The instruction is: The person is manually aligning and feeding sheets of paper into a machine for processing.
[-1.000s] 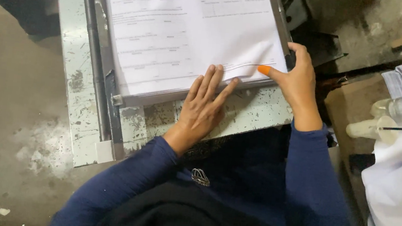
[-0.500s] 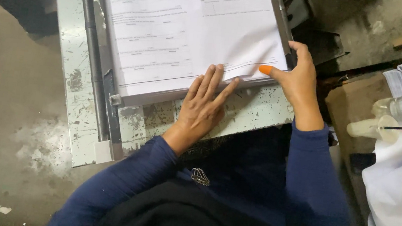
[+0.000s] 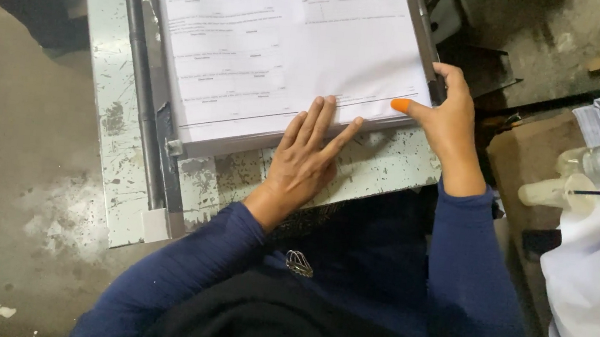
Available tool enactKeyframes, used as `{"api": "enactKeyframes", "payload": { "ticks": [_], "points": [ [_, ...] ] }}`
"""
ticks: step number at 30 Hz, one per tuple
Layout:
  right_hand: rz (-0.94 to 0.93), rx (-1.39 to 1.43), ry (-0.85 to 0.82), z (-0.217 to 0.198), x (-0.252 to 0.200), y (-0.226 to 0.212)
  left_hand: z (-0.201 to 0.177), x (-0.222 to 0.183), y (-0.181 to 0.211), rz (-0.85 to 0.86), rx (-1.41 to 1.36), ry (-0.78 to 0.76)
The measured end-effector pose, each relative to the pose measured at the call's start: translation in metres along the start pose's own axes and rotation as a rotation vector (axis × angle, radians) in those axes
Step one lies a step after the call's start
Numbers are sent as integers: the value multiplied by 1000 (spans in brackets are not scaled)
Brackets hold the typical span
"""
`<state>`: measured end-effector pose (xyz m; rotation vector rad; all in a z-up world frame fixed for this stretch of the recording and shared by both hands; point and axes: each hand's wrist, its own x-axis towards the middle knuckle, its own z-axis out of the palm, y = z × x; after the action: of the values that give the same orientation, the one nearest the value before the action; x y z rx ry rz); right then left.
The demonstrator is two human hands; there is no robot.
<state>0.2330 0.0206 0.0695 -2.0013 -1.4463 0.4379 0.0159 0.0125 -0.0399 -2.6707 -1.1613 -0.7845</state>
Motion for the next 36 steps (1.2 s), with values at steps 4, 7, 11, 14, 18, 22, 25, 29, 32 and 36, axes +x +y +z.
{"api": "enactKeyframes", "payload": {
  "ticks": [4,7,11,14,18,22,25,29,32,36],
  "points": [
    [-16,-31,15,0,-6,-5,3,-1,0,0,-20,7],
    [-27,-70,14,-1,-6,-10,3,0,0,-6,-42,27],
    [-19,44,9,0,-3,-1,-2,0,2,-17,-48,6],
    [-40,80,2,1,3,8,1,1,1,-9,-18,7],
    [-34,72,24,0,-2,1,2,0,1,-7,-34,2],
    [-10,36,17,-2,-5,-7,1,0,1,2,-38,10],
    [-11,1,13,-4,-7,-11,3,-1,0,-16,-65,11],
    [-21,88,-30,-6,-8,-13,1,0,0,-7,-52,5],
    [-31,99,-37,-1,3,7,4,0,-1,-12,-41,-16],
    [-4,43,-7,0,1,3,-7,1,1,-16,-91,-54]
  ]
}}
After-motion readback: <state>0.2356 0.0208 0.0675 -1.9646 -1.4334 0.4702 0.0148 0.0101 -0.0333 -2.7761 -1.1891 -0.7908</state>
